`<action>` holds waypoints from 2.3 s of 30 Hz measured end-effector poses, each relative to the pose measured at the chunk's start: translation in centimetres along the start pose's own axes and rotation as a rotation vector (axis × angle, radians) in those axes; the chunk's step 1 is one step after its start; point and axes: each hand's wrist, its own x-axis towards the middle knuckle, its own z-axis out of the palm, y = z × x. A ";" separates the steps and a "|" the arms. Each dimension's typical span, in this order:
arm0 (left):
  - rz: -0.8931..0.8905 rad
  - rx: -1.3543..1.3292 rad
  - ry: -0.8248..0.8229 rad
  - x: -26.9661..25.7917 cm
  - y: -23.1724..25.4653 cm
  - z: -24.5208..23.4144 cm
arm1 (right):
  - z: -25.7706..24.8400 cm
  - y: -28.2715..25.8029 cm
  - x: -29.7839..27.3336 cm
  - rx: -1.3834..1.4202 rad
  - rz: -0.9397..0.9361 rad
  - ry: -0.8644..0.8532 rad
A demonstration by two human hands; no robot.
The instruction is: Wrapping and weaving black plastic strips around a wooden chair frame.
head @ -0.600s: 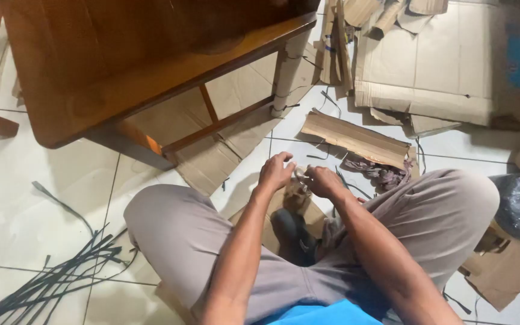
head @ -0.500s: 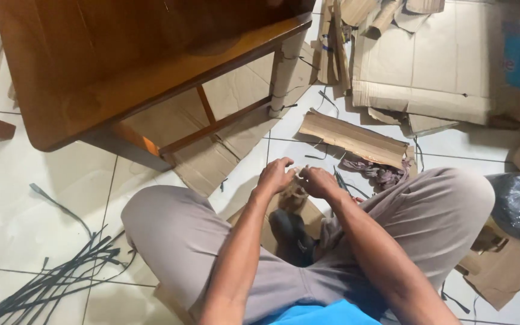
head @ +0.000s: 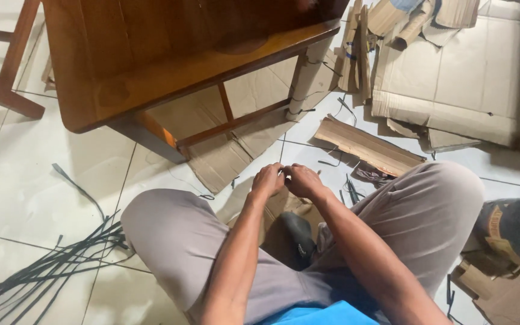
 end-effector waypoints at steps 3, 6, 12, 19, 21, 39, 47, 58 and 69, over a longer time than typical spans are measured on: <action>0.009 0.008 0.007 0.2 2.6 0.1 | 0.4 1.5 0.9 -0.039 0.031 0.025; 0.025 -0.048 0.057 1.2 4.4 1.7 | -1.2 2.4 0.0 -0.080 0.174 0.067; 0.139 -0.120 0.065 -0.6 9.5 2.6 | -3.2 11.2 1.3 -0.166 0.357 0.156; 0.247 -0.137 0.093 0.5 10.1 4.6 | -3.3 18.1 2.1 -0.066 0.538 0.228; 0.301 -0.204 0.118 0.7 11.0 4.2 | -4.7 16.6 2.0 0.102 0.511 0.287; 0.132 -0.356 0.312 6.5 11.3 -1.4 | -11.7 26.0 19.2 0.570 0.580 0.697; 0.020 -0.339 0.239 6.8 12.1 -0.9 | -9.2 23.7 17.1 1.075 0.703 1.030; 0.116 -0.351 0.257 4.6 11.2 -0.2 | 0.2 11.2 5.1 2.082 0.584 0.784; 0.056 -0.237 0.128 5.2 6.0 3.2 | 7.8 2.5 -1.9 2.063 0.506 0.490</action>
